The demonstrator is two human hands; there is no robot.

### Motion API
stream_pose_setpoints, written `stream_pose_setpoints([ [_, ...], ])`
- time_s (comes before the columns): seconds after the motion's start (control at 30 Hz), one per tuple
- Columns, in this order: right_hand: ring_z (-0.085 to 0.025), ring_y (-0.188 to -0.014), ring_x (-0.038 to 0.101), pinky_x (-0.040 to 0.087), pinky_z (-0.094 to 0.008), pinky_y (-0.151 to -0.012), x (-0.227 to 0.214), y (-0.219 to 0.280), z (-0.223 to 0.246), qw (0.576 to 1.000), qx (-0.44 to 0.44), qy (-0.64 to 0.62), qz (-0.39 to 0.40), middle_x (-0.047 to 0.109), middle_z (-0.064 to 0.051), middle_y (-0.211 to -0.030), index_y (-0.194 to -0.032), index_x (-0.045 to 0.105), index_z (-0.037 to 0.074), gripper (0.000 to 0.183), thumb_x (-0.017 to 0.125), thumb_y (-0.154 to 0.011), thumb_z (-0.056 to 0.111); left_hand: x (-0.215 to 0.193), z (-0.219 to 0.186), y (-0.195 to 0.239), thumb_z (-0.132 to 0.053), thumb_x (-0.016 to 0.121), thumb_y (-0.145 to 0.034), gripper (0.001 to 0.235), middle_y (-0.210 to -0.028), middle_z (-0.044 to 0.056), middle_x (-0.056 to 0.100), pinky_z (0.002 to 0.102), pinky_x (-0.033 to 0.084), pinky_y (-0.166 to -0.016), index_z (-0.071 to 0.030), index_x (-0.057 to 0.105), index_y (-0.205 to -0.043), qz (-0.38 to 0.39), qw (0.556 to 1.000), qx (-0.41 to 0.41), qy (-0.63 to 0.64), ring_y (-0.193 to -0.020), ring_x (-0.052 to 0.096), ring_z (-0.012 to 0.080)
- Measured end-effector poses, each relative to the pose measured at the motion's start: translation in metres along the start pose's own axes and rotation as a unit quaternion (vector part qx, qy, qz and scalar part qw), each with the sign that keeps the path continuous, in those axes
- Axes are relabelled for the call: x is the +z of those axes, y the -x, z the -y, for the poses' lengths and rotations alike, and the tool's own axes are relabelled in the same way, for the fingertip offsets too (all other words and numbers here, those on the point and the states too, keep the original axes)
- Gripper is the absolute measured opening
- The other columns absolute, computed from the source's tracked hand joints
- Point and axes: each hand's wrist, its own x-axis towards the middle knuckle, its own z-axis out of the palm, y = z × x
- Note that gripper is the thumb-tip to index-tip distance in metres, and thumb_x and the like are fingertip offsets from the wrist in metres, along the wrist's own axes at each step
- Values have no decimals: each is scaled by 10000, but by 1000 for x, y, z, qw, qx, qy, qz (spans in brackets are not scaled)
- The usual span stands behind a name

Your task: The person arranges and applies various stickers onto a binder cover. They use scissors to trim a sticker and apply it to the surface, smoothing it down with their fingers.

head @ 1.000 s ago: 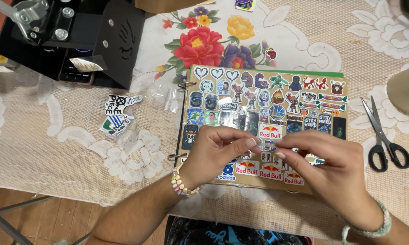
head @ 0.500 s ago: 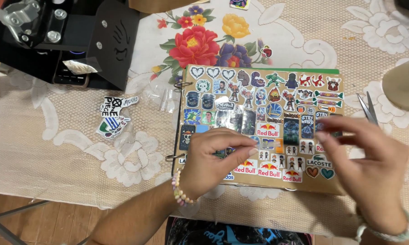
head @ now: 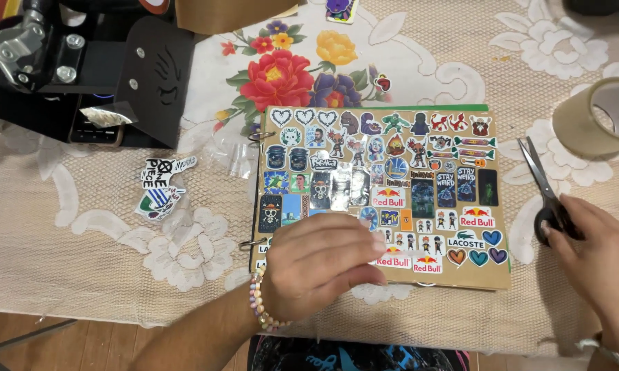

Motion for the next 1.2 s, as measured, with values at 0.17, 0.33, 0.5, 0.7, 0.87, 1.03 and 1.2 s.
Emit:
stream_pose_setpoints([
  [0.17, -251, -838, 687, 588, -340, -789, 5, -5, -10, 998, 44, 11, 31, 734, -186, -1109, -1386, 721, -35, 575, 817, -839, 115, -2, -13, -10, -53, 804, -880, 161, -969, 119, 734, 378, 667, -842, 21, 709, -987, 15, 1000, 8, -23, -862, 735, 294],
  [0.33, -164, -779, 717, 564, -303, -770, -5, -3, 4, 995, 44, 89, 24, 751, -92, -1077, -1316, 754, 55, 567, 789, -779, 231, 0, -18, -11, -26, 812, -865, 161, -953, 117, 738, 379, 671, -850, 25, 710, -979, 6, 1000, 6, -7, -865, 751, 294],
  [0.5, -338, -933, 711, 571, -362, -917, -42, 20, 52, 917, 91, -387, -11, 463, -204, -1279, -1332, 534, -86, 671, 722, -692, -161, 2, -24, -11, -29, 802, -870, 165, -962, 107, 736, 385, 674, -849, 25, 695, -982, -12, 1000, -11, 16, -858, 756, 296],
  [0.7, -131, -952, 717, 503, -267, -898, -63, 32, 157, 900, -127, -412, 65, 753, 11, -981, -836, 670, 166, 441, 770, -705, 575, 12, -26, -13, -22, 800, -862, 166, -926, 109, 736, 380, 682, -820, 27, 692, -979, -39, 999, 0, 15, -814, 751, 279],
  [0.87, -101, -748, 691, 535, -216, -708, -81, 12, 208, 874, -97, -474, 57, 731, 6, -831, -881, 713, 108, 473, 806, -693, 532, 11, -27, -13, -34, 779, -885, 147, -932, 109, 728, 376, 676, -824, 26, 691, -987, -24, 1000, 9, -3, -844, 749, 310],
  [1.03, -96, -793, 734, 556, -222, -791, -72, 9, 210, 877, -103, -468, 35, 770, 7, -840, -941, 749, 98, 483, 907, -614, 416, 11, -26, -13, -27, 770, -890, 143, -939, 110, 738, 390, 676, -825, 30, 691, -996, -29, 1000, 8, 2, -817, 746, 290],
  [1.2, -75, -619, 635, 493, -202, -751, -65, 9, 214, 874, -100, -475, -19, 712, 3, -762, -835, 671, 85, 450, 897, -595, 390, 12, -25, -14, -49, 754, -903, 127, -929, 110, 736, 376, 673, -813, 13, 694, -997, -32, 999, -7, 4, -829, 749, 301],
])
